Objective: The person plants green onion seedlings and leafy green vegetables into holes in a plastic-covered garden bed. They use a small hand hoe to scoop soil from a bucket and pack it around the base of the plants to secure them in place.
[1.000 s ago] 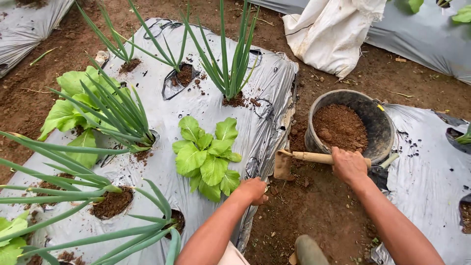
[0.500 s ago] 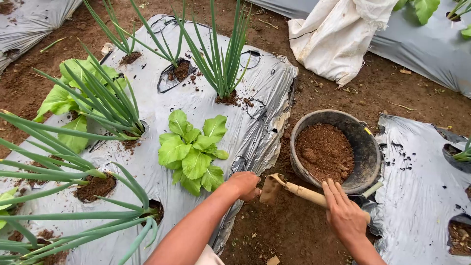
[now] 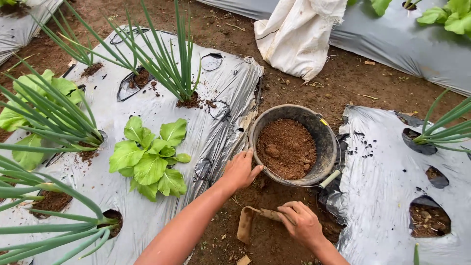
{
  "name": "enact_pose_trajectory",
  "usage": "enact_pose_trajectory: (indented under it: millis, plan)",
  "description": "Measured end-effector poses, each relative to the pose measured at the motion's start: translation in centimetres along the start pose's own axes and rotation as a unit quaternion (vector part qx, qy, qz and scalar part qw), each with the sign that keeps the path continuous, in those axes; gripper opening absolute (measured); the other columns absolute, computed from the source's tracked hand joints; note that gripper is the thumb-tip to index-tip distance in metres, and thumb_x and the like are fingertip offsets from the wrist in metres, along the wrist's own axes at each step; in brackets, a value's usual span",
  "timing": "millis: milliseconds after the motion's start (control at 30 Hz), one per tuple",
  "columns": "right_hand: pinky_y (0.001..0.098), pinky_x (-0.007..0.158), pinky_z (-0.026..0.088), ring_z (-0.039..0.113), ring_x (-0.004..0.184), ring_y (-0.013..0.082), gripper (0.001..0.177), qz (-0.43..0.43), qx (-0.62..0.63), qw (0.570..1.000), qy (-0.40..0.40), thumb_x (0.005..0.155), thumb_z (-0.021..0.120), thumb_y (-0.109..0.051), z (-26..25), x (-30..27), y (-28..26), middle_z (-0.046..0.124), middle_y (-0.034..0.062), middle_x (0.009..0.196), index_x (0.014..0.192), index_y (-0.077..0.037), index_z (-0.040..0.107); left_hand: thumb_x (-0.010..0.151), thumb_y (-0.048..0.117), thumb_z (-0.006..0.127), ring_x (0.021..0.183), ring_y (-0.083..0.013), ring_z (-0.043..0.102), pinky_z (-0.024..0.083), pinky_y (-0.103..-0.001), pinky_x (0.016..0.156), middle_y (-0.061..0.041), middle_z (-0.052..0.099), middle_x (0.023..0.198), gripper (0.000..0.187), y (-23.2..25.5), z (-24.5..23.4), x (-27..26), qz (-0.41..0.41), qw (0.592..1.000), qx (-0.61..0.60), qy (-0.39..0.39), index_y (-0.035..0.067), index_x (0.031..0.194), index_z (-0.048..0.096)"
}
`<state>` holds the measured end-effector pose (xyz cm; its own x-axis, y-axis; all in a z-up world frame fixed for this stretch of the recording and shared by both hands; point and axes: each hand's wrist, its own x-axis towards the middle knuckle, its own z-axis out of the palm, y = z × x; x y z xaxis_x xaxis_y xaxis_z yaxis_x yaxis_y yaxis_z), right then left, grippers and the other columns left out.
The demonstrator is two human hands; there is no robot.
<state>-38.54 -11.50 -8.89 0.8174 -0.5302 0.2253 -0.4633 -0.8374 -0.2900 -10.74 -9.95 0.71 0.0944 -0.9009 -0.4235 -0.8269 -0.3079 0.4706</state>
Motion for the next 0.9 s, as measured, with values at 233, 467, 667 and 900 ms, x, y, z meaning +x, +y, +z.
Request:
enact_pose_trajectory:
  millis: [233, 467, 667, 900]
  plan:
    - [0.0422, 0.089, 0.058, 0.069, 0.105, 0.0299, 0.027, 0.086, 0.146, 0.984, 0.056, 0.096, 0.066, -0.019, -1.5, 13.9, 4.4, 0.065, 0.0089, 0.111, 0.121, -0.011, 0.066, 0.098, 0.020, 0.050, 0.129, -0.0592, 0.049, 0.048, -0.067, 0.102, -0.037, 0.032, 0.150, 0.076, 4.9, 4.0, 8.0, -0.092, 0.887, -0.286, 0.350, -0.007, 0.160, 0.017]
    - [0.0530, 0.092, 0.061, 0.051, 0.133, 0.0423, 0.074, 0.051, -0.030, 0.988, -0.139, 0.089, 0.069, -0.036, 6.8, 19.8, 7.4, 0.050, 0.0188, 0.145, 0.154, -0.014, 0.041, 0.100, 0.015, 0.040, 0.108, -0.0467, 0.068, 0.059, -0.060, 0.080, -0.015, 0.051, 0.143, 0.061, 5.5, 5.1, 9.8, -0.191, 0.836, -0.264, 0.443, 0.022, 0.160, 0.034]
    - [0.0611, 0.076, 0.062, 0.064, 0.099, 0.0499, 0.050, 0.111, -0.003, 0.970, -0.215, 0.085, 0.069, -0.025, 9.5, 21.2, 8.4, 0.051, 0.0182, 0.119, 0.130, -0.010, 0.052, 0.100, 0.014, 0.041, 0.108, -0.0452, 0.068, 0.061, -0.057, 0.078, -0.014, 0.052, 0.141, 0.062, 4.9, 5.7, 10.5, -0.188, 0.831, -0.269, 0.448, 0.024, 0.161, 0.034]
    - [0.0607, 0.080, 0.059, 0.070, 0.094, 0.0524, 0.045, 0.154, 0.091, 0.961, -0.211, 0.087, 0.066, -0.031, 10.5, 19.6, 10.7, 0.062, 0.0196, 0.108, 0.129, -0.015, 0.058, 0.099, 0.013, 0.042, 0.110, -0.0471, 0.067, 0.060, -0.059, 0.081, -0.014, 0.051, 0.143, 0.063, 4.8, 6.2, 10.7, -0.185, 0.836, -0.266, 0.444, 0.023, 0.161, 0.033]
